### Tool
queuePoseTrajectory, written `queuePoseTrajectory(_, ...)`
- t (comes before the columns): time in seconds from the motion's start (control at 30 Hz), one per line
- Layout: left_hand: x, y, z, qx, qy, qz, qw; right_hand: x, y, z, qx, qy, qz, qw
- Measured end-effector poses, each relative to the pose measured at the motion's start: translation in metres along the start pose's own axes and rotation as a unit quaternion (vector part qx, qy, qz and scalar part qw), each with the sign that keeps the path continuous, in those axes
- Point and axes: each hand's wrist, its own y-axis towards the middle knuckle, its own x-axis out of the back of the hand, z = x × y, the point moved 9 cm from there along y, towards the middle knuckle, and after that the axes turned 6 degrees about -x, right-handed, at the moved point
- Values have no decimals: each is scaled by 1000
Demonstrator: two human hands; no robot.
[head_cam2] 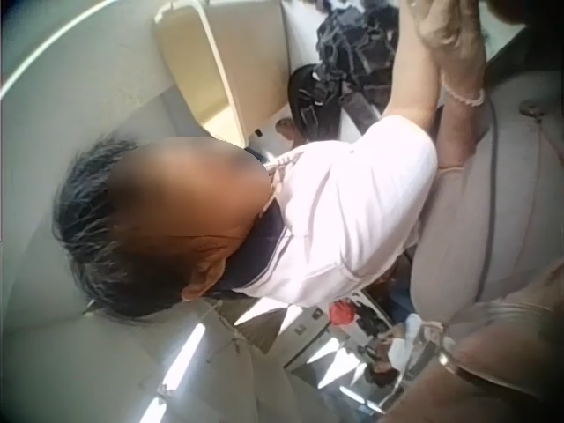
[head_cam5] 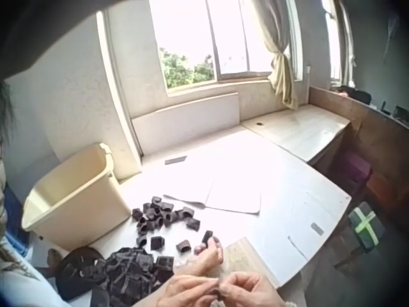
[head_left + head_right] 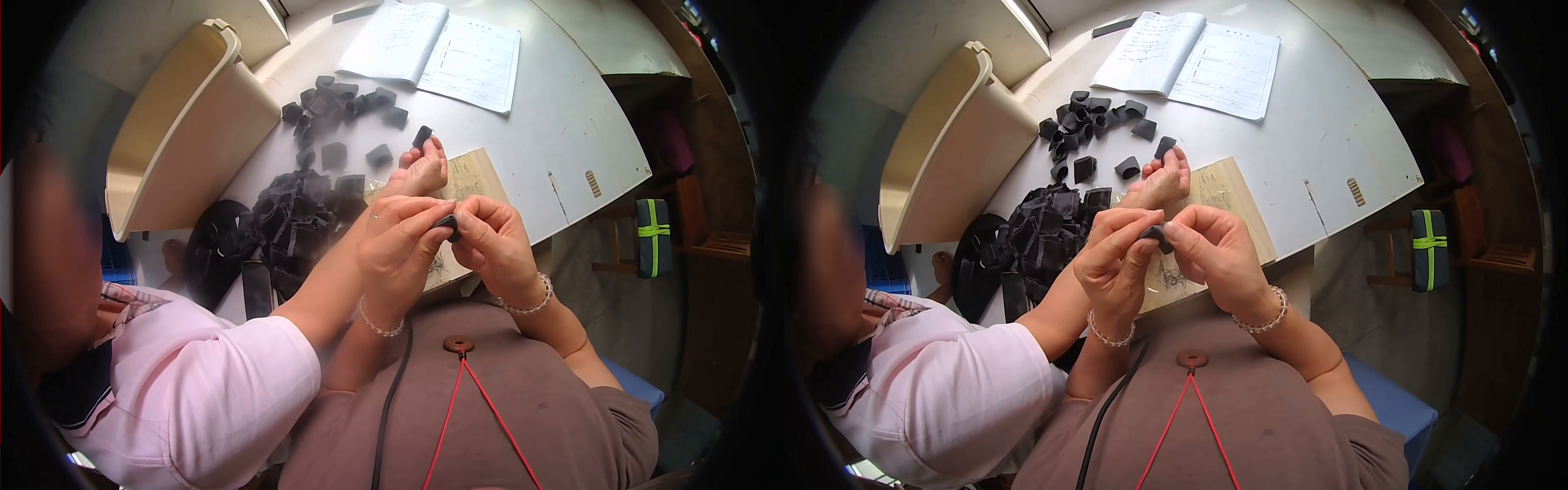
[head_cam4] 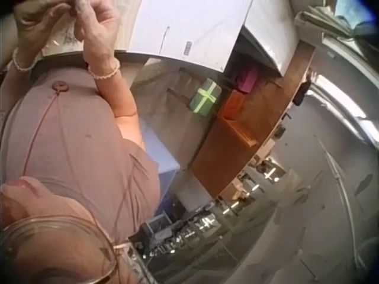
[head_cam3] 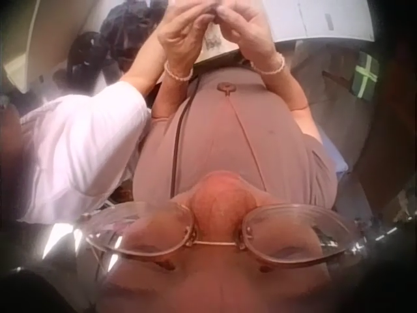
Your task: The recorder is inspecting and assembling small black plastic components at a desk with an assistant.
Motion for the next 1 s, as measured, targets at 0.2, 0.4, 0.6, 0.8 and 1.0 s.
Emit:
queuePoseTrajectory(0.2, 2, 8, 2, -15, -4, 1, 1000, -4, 4, 7, -3, 20, 9, 1000)
queuePoseTrajectory(0.4, 5, 24, 8, 20, -66, -43, 997, -11, 20, 34, 24, -37, 9, 999)
queuePoseTrajectory(0.6, 20, 48, 41, 79, -116, -143, 980, -22, 74, 46, -16, -42, 56, 997)
queuePoseTrajectory(0.8, 42, 49, 70, 103, -121, -221, 962, -34, 110, 16, -100, 59, 117, 986)
queuePoseTrajectory(1.0, 59, 46, 78, 74, 16, -232, 970, -31, 131, -2, -132, 107, 105, 980)
